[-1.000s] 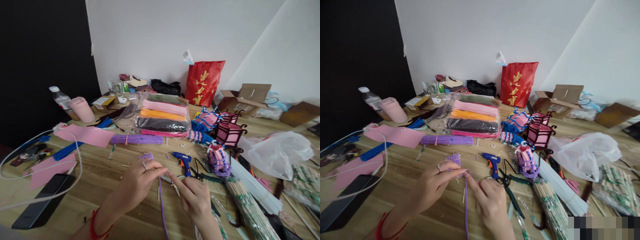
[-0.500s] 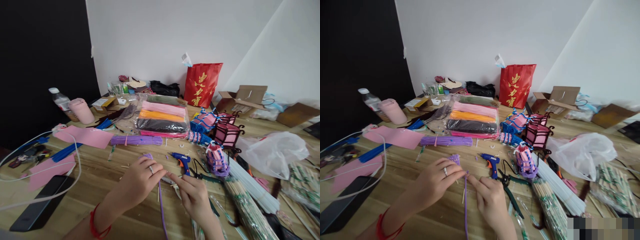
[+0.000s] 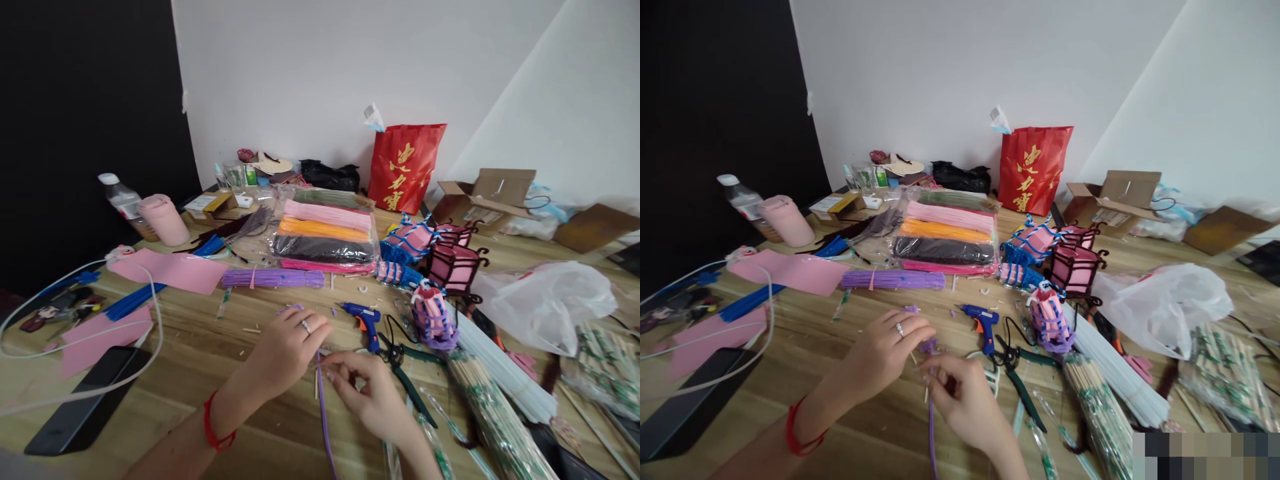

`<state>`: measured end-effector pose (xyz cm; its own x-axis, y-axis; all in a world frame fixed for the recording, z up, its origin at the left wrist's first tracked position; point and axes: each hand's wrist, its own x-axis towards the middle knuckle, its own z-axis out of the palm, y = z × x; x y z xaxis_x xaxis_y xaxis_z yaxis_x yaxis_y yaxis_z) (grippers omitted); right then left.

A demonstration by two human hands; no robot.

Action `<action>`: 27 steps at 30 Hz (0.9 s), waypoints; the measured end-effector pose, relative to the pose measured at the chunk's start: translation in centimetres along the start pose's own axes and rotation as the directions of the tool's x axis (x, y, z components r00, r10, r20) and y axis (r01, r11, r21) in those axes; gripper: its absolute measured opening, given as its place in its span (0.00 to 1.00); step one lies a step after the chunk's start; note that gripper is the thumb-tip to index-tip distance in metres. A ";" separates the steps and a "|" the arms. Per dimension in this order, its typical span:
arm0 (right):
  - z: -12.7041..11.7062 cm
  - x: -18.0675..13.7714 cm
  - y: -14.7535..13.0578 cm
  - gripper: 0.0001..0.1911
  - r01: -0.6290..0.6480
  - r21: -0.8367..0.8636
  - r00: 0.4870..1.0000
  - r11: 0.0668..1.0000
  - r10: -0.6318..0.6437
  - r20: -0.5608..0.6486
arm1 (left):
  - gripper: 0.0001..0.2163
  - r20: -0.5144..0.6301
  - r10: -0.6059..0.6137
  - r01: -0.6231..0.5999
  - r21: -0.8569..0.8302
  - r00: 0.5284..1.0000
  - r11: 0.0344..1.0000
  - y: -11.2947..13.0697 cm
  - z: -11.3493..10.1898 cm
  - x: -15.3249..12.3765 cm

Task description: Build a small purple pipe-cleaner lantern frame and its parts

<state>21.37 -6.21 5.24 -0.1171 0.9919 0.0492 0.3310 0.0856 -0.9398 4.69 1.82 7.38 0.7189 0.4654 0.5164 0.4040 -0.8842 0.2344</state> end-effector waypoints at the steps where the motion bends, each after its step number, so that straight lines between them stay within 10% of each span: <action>1: 0.2 0.0 0.1 0.09 -0.014 0.107 1.000 0.994 0.013 0.010 | 0.11 -0.012 -0.053 0.052 -0.065 0.999 0.997 -0.1 0.1 0.0; 6: 0.6 0.5 0.4 0.09 0.069 0.786 0.996 0.614 -0.005 -0.084 | 0.06 0.010 -0.441 0.381 -0.520 0.898 0.764 0.4 -0.2 -0.1; 11: 0.9 1.1 -0.6 0.12 0.020 0.951 1.000 0.308 -0.028 -0.012 | 0.07 0.089 -0.524 0.408 -0.740 0.847 0.535 2.1 -0.3 -0.2; 27: 1.1 1.8 -2.1 0.15 -0.041 0.961 0.999 0.273 0.025 0.036 | 0.08 -0.025 -0.494 0.312 -0.748 0.869 0.586 4.0 -1.0 0.2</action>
<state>19.41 -4.68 6.92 -0.1421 0.9898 0.0131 -0.8046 -0.1078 -0.5839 5.94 -1.68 9.28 0.4106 0.8405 0.3534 0.0384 -0.4032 0.9143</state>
